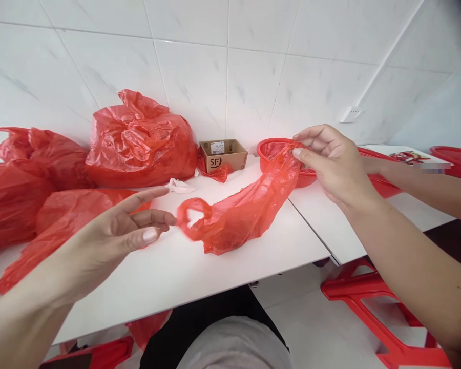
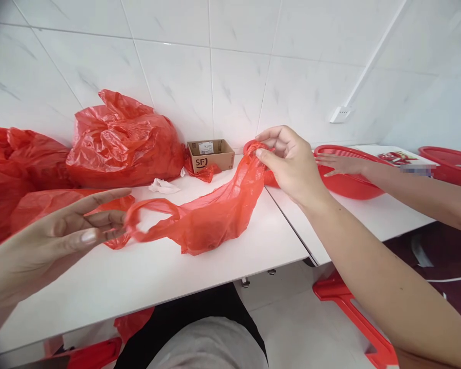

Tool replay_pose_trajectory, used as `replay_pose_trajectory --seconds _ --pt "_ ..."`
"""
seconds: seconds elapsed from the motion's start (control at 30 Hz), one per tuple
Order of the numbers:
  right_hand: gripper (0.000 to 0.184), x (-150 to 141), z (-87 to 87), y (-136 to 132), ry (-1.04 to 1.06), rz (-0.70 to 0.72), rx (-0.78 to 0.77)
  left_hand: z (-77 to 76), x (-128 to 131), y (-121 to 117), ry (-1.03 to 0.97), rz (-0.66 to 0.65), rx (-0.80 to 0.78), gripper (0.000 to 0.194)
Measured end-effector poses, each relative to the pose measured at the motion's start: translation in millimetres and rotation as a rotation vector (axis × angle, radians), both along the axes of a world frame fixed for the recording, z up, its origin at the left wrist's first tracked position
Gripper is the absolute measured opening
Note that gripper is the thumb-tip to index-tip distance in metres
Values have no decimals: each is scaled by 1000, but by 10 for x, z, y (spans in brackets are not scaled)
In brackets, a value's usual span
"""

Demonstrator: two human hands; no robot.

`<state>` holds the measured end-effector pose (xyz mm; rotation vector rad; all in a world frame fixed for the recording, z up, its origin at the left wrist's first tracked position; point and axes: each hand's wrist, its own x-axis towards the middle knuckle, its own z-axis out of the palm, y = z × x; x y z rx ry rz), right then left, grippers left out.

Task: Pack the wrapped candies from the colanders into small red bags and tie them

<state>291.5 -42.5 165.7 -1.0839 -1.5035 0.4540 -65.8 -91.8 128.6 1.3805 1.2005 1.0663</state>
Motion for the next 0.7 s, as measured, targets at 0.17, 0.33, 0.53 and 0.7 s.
replay_pose_trajectory --seconds 0.17,0.33,0.53,0.7 --pt "15 -50 15 -39 -7 22 4 -440 382 -171 -135 135 427 106" --pt "15 -102 37 -75 -18 53 -28 -621 729 26 152 -27 420 114" --pt "12 -147 148 -240 -68 53 -9 -248 877 334 -214 -162 90 32" --pt "10 -383 395 -264 -258 243 7 133 938 453 -550 -233 -222 30"
